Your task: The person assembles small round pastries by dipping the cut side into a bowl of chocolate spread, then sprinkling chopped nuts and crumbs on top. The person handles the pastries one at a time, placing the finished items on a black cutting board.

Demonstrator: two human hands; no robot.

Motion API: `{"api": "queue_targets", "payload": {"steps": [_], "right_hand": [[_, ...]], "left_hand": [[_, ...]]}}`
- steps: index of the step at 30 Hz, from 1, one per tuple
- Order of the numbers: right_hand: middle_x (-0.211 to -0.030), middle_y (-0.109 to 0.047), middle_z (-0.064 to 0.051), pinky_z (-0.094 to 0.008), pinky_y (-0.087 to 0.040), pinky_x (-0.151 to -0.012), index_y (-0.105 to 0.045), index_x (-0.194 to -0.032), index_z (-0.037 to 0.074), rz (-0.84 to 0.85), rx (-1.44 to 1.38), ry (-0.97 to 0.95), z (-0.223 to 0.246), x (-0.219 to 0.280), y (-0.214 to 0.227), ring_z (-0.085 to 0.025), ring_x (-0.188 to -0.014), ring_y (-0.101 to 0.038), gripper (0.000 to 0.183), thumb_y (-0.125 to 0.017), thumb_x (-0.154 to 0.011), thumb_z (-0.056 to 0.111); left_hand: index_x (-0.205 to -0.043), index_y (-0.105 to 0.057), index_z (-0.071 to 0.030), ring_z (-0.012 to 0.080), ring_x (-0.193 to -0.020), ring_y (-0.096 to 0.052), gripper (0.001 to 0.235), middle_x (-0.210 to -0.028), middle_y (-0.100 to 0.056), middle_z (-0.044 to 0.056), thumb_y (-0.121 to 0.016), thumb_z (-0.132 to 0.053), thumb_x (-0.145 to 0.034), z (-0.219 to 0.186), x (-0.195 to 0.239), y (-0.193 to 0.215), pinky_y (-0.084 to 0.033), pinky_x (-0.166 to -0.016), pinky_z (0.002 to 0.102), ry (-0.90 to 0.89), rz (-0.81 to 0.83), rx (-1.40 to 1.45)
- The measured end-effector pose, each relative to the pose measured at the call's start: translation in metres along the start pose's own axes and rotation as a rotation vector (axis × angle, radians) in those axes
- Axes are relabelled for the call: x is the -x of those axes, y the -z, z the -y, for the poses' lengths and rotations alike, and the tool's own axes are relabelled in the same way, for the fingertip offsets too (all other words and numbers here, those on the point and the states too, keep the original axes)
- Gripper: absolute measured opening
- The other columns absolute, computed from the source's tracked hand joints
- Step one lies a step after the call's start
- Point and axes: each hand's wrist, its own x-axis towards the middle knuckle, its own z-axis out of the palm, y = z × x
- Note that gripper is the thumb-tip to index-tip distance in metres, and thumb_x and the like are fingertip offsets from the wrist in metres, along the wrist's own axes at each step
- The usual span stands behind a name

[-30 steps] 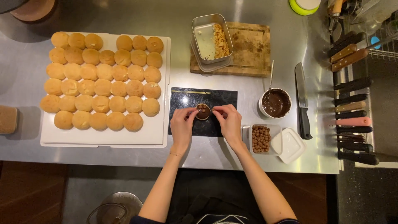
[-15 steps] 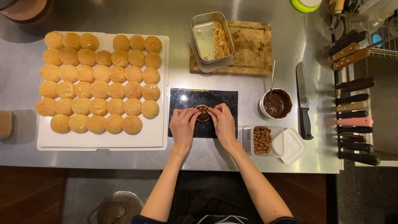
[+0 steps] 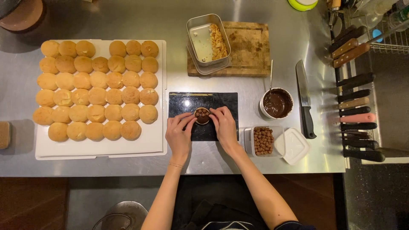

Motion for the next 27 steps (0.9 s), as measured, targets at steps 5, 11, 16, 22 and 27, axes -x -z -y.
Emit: {"api": "queue_targets", "payload": {"steps": [5,11,16,22,27], "right_hand": [[-0.105,-0.072,-0.007,-0.037,-0.066,-0.093,-0.088,-0.123,0.005,-0.041,-0.032,0.047,0.004,0.004,0.001,-0.026,-0.1,-0.079,0.014,-0.081,-0.111,0.009],[-0.111,-0.075,-0.005,-0.034,-0.07,-0.089,-0.088,-0.126,0.009,-0.309,-0.099,0.03,0.039,0.026,0.113,-0.022,-0.098,-0.08,0.017,-0.083,-0.11,0.006],[-0.129,-0.068,-0.012,-0.034,-0.071,-0.094,-0.082,-0.135,0.003,-0.488,-0.391,-0.174,-0.026,0.067,0.197,-0.023,-0.11,-0.079,0.028,-0.083,-0.109,-0.005],[-0.118,-0.072,-0.016,-0.038,-0.074,-0.091,-0.082,-0.13,-0.004,-0.498,-0.411,-0.283,-0.038,0.101,0.224,-0.027,-0.103,-0.082,0.023,-0.083,-0.107,-0.008],[-0.116,-0.074,-0.017,-0.039,-0.074,-0.089,-0.083,-0.128,-0.002,-0.465,-0.427,-0.281,-0.032,0.106,0.218,-0.027,-0.103,-0.082,0.023,-0.084,-0.106,-0.008]], "left_hand": [[-0.106,-0.094,-0.019,0.0153,-0.096,-0.071,0.012,-0.107,-0.087,-0.007,-0.101,-0.018,-0.096,-0.008,0.003,0.009,-0.061,-0.082,0.027,0.004,-0.084,0.036],[-0.119,-0.089,-0.016,0.0188,-0.095,-0.075,0.014,-0.115,-0.083,0.0,-0.092,-0.015,-0.106,-0.073,0.007,0.011,-0.064,-0.079,0.03,0.006,-0.074,0.246],[-0.116,-0.088,-0.017,0.0275,-0.092,-0.084,0.01,-0.099,-0.081,0.003,-0.085,-0.013,-0.107,-0.126,0.052,-0.074,-0.07,-0.079,0.037,-0.189,0.324,0.453],[-0.095,-0.086,-0.009,0.0291,-0.085,-0.076,0.027,-0.089,-0.078,0.012,-0.099,0.005,-0.077,-0.138,0.108,-0.19,-0.06,-0.083,0.045,-0.781,0.657,-0.402],[-0.083,-0.083,-0.014,0.0229,-0.07,-0.068,0.017,-0.076,-0.073,0.006,-0.094,-0.002,-0.083,-0.144,0.11,-0.212,-0.051,-0.064,0.037,-0.778,0.752,-0.724]]}}
